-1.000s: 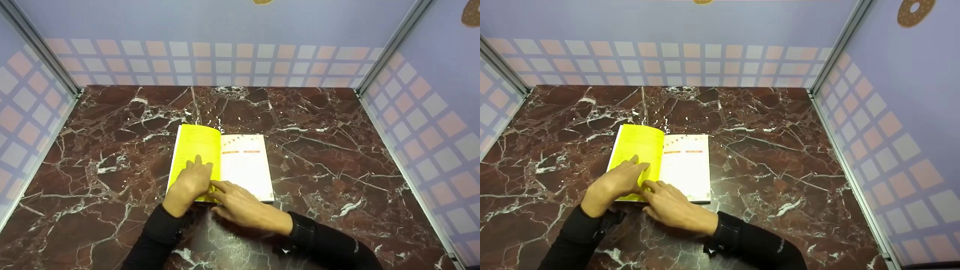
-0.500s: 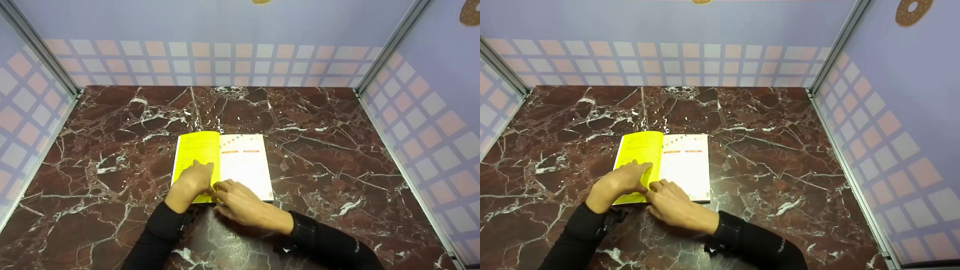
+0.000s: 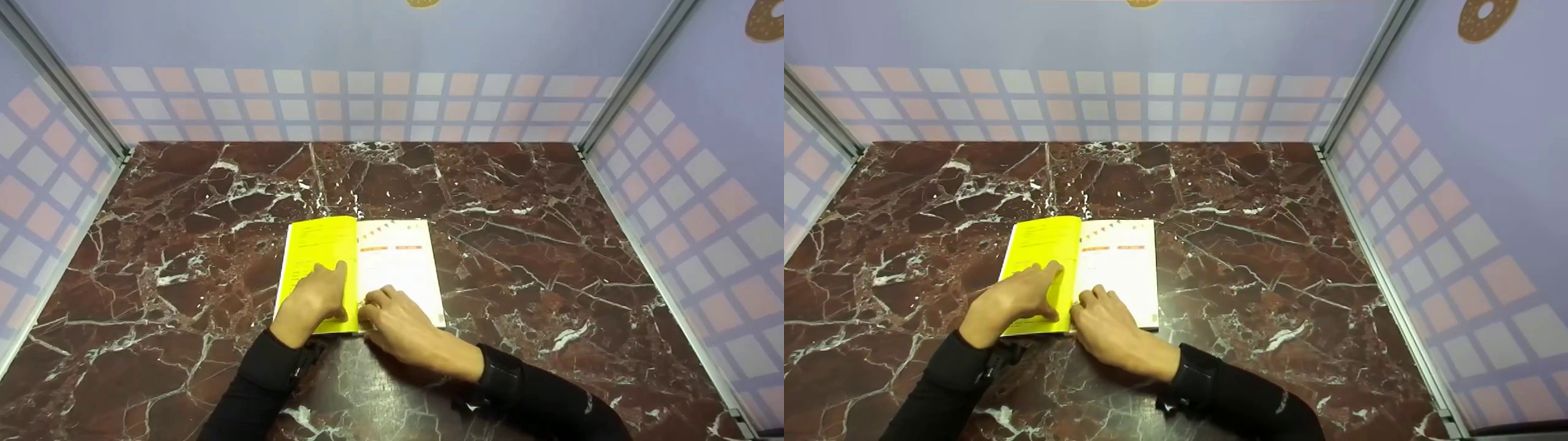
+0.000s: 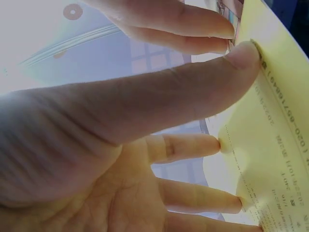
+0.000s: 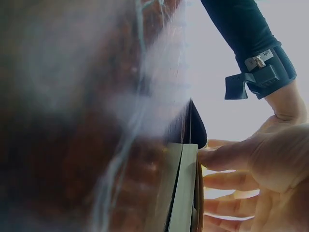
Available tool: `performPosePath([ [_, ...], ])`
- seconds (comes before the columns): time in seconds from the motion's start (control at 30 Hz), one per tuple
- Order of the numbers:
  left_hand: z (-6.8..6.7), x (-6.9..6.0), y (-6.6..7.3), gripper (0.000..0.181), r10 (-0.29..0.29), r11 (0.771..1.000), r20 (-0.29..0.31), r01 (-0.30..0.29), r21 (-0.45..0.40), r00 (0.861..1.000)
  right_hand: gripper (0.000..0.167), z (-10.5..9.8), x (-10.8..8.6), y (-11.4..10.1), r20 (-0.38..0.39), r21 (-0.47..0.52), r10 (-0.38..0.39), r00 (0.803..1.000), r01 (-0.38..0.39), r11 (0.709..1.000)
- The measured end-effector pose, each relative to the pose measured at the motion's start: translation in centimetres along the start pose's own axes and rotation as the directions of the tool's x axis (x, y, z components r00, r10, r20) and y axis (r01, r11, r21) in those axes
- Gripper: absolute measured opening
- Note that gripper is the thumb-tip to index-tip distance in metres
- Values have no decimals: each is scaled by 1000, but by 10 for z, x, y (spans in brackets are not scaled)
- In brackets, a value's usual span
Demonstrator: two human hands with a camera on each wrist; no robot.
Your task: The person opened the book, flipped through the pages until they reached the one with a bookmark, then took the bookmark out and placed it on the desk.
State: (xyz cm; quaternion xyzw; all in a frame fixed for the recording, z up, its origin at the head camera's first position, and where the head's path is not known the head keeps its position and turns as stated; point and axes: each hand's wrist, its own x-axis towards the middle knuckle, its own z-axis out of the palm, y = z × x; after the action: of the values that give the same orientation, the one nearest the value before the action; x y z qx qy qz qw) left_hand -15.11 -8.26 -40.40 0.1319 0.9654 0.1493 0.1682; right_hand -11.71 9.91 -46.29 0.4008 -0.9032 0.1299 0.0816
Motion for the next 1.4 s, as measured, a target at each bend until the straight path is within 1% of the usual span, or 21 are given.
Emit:
performPosePath([
  [0.2,1,1,-1,70,-15,1000,18,14,5,1000,15,0,-1,1,-10,-36,22,1000,-23,999],
  [0.43,1,2,0,75,-22,1000,46,22,3,999,17,1,-1,2,-15,-70,28,999,-29,997],
  [0.57,2,2,0,84,-24,1000,48,25,-14,999,17,1,-2,2,-29,-82,28,999,-30,996],
  [0.63,3,3,0,90,-28,1000,44,29,-9,999,16,1,-3,4,-43,-88,27,999,-31,996],
  [0.7,4,3,0,92,-34,999,37,34,-1,999,15,1,-4,5,-49,-92,31,998,-36,995],
  [0.8,5,3,0,90,-39,999,26,39,11,999,16,0,-6,8,-40,-100,43,998,-47,994],
  [0.97,5,3,1,82,-43,999,13,43,18,999,25,-3,-10,12,-14,-94,54,998,-56,994],
  [1.03,5,3,0,82,-46,999,15,46,17,999,27,-5,-12,14,-12,-88,53,998,-54,995],
  [1.23,4,3,0,81,-55,998,37,54,10,998,24,-11,-19,20,-9,-74,61,998,-62,995],
  [1.4,3,3,1,82,-60,998,48,59,15,997,25,-17,-28,26,-3,-72,80,997,-80,994],
])
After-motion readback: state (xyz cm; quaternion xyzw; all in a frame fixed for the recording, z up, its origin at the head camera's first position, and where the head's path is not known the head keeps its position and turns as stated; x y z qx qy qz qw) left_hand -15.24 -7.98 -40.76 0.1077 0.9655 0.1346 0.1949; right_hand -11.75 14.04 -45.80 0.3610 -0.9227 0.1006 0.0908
